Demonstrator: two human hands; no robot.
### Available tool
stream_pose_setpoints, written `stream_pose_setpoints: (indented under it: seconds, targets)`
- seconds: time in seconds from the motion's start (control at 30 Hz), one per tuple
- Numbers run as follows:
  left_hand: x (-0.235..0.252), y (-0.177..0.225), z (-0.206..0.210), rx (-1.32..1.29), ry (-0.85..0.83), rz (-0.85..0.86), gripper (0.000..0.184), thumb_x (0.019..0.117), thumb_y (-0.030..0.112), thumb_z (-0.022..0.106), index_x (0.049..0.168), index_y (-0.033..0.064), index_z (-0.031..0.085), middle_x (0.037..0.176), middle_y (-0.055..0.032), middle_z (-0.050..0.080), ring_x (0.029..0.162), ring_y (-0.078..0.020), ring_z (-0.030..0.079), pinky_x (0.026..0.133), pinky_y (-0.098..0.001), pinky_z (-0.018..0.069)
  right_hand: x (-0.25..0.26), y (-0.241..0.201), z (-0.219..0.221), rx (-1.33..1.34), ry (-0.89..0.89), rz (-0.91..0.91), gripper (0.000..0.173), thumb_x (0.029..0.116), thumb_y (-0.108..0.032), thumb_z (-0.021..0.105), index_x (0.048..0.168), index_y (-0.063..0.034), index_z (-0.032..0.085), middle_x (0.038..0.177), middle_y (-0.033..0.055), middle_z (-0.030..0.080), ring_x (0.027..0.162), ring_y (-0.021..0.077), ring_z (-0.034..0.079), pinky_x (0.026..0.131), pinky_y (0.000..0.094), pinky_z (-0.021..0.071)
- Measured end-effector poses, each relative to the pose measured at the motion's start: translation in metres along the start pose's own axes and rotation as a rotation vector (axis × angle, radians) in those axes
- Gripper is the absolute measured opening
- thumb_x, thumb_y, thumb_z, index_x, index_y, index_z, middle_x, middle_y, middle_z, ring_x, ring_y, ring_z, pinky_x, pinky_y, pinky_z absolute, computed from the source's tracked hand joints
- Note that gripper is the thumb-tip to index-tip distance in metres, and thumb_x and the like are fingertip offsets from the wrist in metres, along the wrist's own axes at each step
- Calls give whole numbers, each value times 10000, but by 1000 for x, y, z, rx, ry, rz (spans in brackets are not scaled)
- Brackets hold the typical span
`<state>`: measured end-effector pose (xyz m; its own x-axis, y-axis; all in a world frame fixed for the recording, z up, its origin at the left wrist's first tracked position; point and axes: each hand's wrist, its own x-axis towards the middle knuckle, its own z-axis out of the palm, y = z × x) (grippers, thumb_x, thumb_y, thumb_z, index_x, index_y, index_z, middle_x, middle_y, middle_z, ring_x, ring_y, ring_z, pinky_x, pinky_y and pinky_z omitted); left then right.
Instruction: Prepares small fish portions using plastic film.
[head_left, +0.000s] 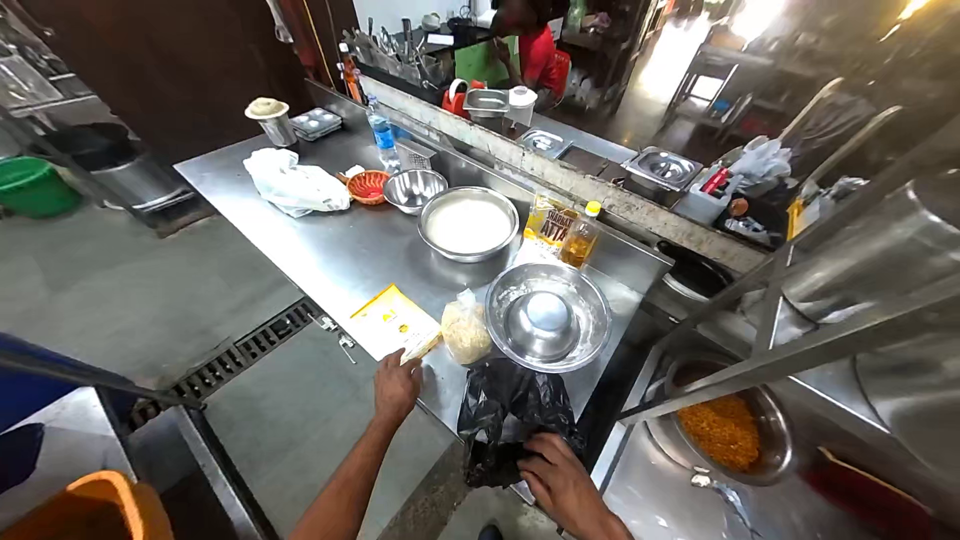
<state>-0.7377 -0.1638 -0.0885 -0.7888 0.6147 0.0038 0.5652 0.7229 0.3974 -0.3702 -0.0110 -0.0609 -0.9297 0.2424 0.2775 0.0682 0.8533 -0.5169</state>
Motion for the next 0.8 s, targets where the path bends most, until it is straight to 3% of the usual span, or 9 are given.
stream_pose_setpoints:
  seconds: [0.17, 0.27, 0.3, 0.43, 0.5, 0.63, 0.8]
  targets:
    - [37, 6, 9, 154, -81, -48, 394, 1039, 275, 553, 1416, 179, 613, 1625, -134, 362, 1455, -439, 359, 1049, -651, 423, -26, 1, -27, -26, 112, 109, 159, 1001, -300, 647, 1052, -227, 778, 1192, -33, 700, 1253, 134, 585, 1060, 306, 506]
    - [46, 11, 3, 99, -66, -93, 540, 1052, 290, 534, 1560, 145, 424, 1645, -137, 325, 1382, -448, 465, 987, -638, 489, -34, 2, -35, -23, 129, 172, 160, 1001, -294, 646, 1063, -228, 777, 1184, -46, 702, 1207, 110, 607, 1022, 278, 523]
    - [50, 13, 1, 92, -67, -114, 544, 1054, 304, 536, 1558, 134, 423, 1635, -134, 346, 1360, -440, 492, 979, -633, 496, -34, 3, -36, -18, 134, 187, 159, 1000, -291, 648, 1065, -228, 778, 1185, -49, 701, 1203, 104, 608, 1017, 273, 526]
    - [56, 9, -3, 248, -123, -154, 413, 1022, 371, 591, 1296, 74, 676, 1537, -137, 491, 1333, -409, 525, 974, -620, 504, -37, 2, -38, 2, 156, 233, 153, 995, -275, 657, 1071, -221, 778, 1177, -51, 702, 1174, 86, 618, 990, 258, 538]
    - [53, 14, -6, 310, -154, -151, 367, 1030, 353, 569, 1241, 86, 707, 1428, -124, 599, 1302, -383, 560, 980, -606, 495, -38, 2, -41, 3, 150, 258, 159, 997, -283, 656, 1079, -225, 779, 1174, -56, 704, 1163, 74, 625, 980, 245, 543]
    - [49, 22, -12, 279, -149, -159, 269, 1004, 275, 605, 1164, 104, 737, 1376, -98, 639, 1258, -366, 592, 979, -622, 480, -44, 3, -47, -9, 161, 277, 158, 995, -285, 658, 1070, -223, 782, 1160, -60, 712, 1137, 69, 635, 969, 249, 546]
    - [42, 28, -27, 96, -83, -213, 295, 908, 386, 758, 1011, 110, 759, 1170, -150, 707, 1097, -397, 656, 884, -672, 500, -58, 6, -52, 0, 132, 313, 168, 995, -297, 656, 1072, -215, 781, 1158, -50, 715, 1134, 78, 643, 976, 266, 547]
